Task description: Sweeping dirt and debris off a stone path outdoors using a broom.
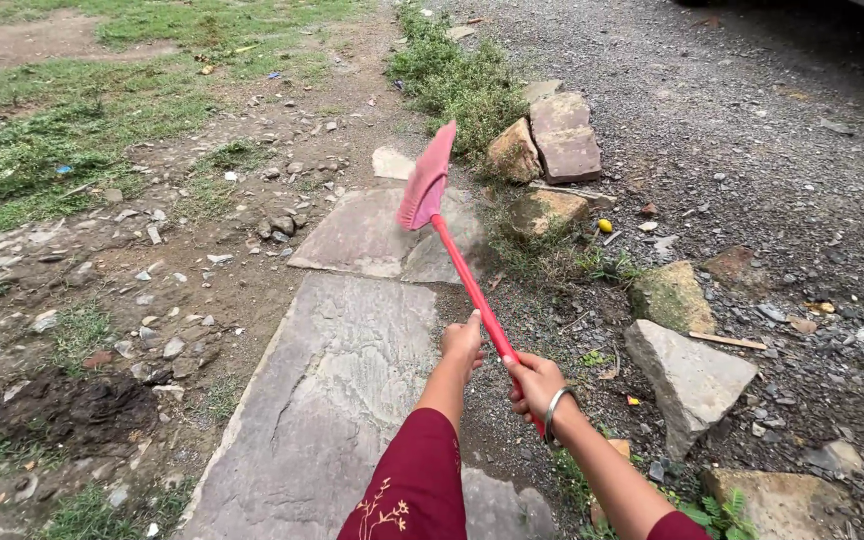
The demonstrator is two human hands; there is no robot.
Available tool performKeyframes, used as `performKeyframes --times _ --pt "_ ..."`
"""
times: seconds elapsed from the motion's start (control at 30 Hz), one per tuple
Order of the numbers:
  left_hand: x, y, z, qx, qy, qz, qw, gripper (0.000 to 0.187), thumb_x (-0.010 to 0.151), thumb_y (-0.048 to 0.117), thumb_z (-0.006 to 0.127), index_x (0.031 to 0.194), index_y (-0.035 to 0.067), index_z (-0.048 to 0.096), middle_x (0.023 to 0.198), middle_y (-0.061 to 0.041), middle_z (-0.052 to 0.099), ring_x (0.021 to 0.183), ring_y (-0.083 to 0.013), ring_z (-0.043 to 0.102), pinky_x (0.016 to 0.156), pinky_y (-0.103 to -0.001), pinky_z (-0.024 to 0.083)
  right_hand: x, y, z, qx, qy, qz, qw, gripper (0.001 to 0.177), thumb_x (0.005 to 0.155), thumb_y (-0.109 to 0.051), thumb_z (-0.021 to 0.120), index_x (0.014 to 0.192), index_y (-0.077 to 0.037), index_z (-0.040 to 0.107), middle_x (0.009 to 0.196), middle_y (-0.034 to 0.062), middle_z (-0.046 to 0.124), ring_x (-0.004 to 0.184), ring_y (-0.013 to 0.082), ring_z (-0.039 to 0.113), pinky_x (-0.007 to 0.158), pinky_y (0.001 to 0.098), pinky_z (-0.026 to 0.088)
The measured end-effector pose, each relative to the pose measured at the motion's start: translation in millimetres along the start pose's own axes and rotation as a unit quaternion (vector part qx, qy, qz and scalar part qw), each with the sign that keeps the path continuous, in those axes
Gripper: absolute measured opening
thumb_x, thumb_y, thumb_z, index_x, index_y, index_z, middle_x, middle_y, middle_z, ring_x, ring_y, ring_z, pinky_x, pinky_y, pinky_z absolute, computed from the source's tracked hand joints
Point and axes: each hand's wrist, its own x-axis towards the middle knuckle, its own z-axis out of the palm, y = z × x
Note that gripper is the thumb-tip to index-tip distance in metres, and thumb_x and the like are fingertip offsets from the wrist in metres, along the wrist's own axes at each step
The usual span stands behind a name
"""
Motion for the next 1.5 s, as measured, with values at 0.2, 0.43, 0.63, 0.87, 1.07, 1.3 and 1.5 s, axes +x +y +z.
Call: performKeyframes --times 0.2,0.43,0.63,0.87,1.07,1.3,1.5 --pt "48 -54 16 -0.014 -0.054 -0.038 0.998 0.027 0.096 0.021 0.067 0.113 0.002 0.060 0.092 -0.011 0.068 0.072 -0.0231 0.068 0.065 -0.045 0.057 -8 24 4 -0.090 -0.010 0.041 0.995 0.028 0.099 -0.034 0.058 0.121 -0.021 0.070 0.060 0.0035 0.050 0.040 0.0131 0.043 0.036 0.0298 0.032" --pt "16 -40 45 0.034 -0.185 -0.034 0.982 0.032 0.088 -0.002 0.066 0.115 0.015 0.062 0.091 -0.004 0.072 0.077 -0.0158 0.071 0.072 -0.036 0.061 -4 18 -13 -0.036 0.083 0.053 0.994 0.029 0.102 -0.035 0.054 0.116 -0.012 0.067 0.059 0.0056 0.048 0.039 0.0163 0.042 0.036 0.0338 0.032" --pt "-29 -5 49 -0.092 -0.149 0.029 0.984 0.024 0.091 0.020 0.073 0.110 0.009 0.066 0.088 -0.003 0.070 0.071 -0.0136 0.069 0.062 -0.030 0.060 -13 -3 -9 -0.110 0.132 -0.042 0.984 0.032 0.104 -0.036 0.050 0.110 -0.009 0.065 0.059 0.0060 0.053 0.040 0.0163 0.051 0.036 0.0335 0.039" --pt "0 -31 8 -0.071 0.039 0.043 0.996 0.038 0.093 0.038 0.071 0.093 0.001 0.064 0.080 -0.008 0.067 0.064 -0.0197 0.067 0.056 -0.036 0.056 -20 -2 16 -0.061 -0.036 0.011 0.997 0.026 0.101 -0.035 0.055 0.116 -0.017 0.067 0.060 0.0015 0.047 0.040 0.0112 0.041 0.036 0.0287 0.033" --pt "-5 -37 -5 -0.015 -0.072 -0.053 0.996 0.032 0.094 0.034 0.067 0.106 0.005 0.063 0.096 -0.010 0.069 0.080 -0.0259 0.072 0.071 -0.040 0.060 -8 35 -11 -0.068 -0.018 0.082 0.994 0.029 0.101 -0.038 0.056 0.122 -0.020 0.067 0.061 0.0032 0.047 0.039 0.0123 0.039 0.035 0.0301 0.030" --pt "12 -49 38 0.019 -0.142 -0.047 0.989 0.042 0.094 0.037 0.069 0.123 0.007 0.064 0.108 -0.009 0.069 0.090 -0.0257 0.072 0.076 -0.039 0.060 -13 21 -44 -0.119 0.138 0.034 0.983 0.031 0.103 -0.037 0.051 0.119 -0.014 0.064 0.061 0.0065 0.054 0.042 0.0162 0.050 0.038 0.0333 0.039" --pt "10 -46 28 0.036 -0.075 -0.061 0.995 0.049 0.099 0.048 0.059 0.120 0.004 0.060 0.107 -0.011 0.067 0.081 -0.0265 0.071 0.071 -0.040 0.060 -6 12 -23 -0.078 0.114 -0.046 0.989 0.038 0.103 -0.038 0.051 0.125 -0.009 0.061 0.062 0.0052 0.055 0.043 0.0143 0.054 0.038 0.0312 0.043"
